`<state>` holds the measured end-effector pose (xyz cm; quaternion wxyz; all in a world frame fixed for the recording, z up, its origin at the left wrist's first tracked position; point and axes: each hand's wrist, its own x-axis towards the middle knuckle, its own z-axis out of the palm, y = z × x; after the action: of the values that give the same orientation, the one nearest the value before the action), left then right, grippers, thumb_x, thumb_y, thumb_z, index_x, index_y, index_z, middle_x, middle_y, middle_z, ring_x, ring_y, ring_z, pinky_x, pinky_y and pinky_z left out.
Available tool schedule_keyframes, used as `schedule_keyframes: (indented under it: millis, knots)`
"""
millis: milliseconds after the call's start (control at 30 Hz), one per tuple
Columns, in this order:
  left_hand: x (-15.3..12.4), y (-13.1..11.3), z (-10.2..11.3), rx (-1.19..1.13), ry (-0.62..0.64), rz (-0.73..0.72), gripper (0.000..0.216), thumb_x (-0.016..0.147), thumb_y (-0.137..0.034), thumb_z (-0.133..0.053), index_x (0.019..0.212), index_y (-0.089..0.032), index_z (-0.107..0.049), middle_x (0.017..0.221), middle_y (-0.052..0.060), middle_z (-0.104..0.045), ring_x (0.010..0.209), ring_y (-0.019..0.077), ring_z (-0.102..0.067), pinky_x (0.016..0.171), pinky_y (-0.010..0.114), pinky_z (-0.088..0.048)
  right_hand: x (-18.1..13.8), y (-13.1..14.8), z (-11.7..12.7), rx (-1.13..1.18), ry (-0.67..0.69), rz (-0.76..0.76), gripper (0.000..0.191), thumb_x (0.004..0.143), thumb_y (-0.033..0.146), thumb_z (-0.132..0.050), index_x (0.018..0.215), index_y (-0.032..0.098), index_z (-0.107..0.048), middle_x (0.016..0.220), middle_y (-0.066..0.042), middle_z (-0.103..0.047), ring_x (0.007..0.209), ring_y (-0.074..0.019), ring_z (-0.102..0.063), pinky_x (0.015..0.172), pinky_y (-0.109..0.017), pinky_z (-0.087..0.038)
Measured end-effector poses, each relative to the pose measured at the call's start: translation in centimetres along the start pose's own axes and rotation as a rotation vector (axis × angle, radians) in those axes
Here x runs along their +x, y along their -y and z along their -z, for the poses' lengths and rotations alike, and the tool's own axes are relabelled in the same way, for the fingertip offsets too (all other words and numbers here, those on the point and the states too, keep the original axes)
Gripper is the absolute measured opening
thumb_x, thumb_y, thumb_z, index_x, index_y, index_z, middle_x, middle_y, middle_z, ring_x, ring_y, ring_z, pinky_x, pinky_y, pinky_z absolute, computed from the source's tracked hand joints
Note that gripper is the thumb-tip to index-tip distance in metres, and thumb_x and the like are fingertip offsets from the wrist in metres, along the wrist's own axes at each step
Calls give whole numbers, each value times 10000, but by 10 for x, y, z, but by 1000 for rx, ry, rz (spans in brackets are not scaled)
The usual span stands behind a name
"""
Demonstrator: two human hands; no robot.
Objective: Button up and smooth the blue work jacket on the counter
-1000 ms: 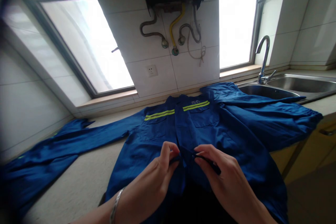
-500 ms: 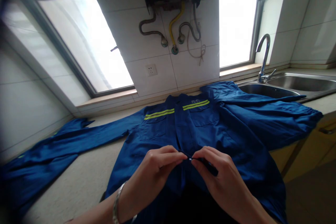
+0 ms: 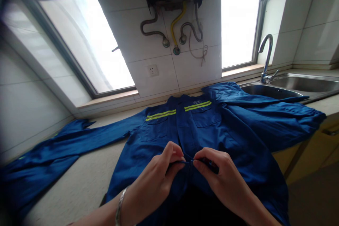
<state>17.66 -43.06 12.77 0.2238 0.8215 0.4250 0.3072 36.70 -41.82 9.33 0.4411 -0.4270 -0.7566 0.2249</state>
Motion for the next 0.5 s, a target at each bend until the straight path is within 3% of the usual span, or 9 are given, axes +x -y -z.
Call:
schedule_keyframes:
  millis: [500]
  knots:
    - [0,6,-4,119,-5,-102,243,853,-32,-387,1017,-209,-355,909,22,-588,797,123,-592,734,223,-484,-2,1,0,-23,55,-45,208,858,368,-550,803,218,-682,734,26,-661,667,-134,-603,621,-221,-485]
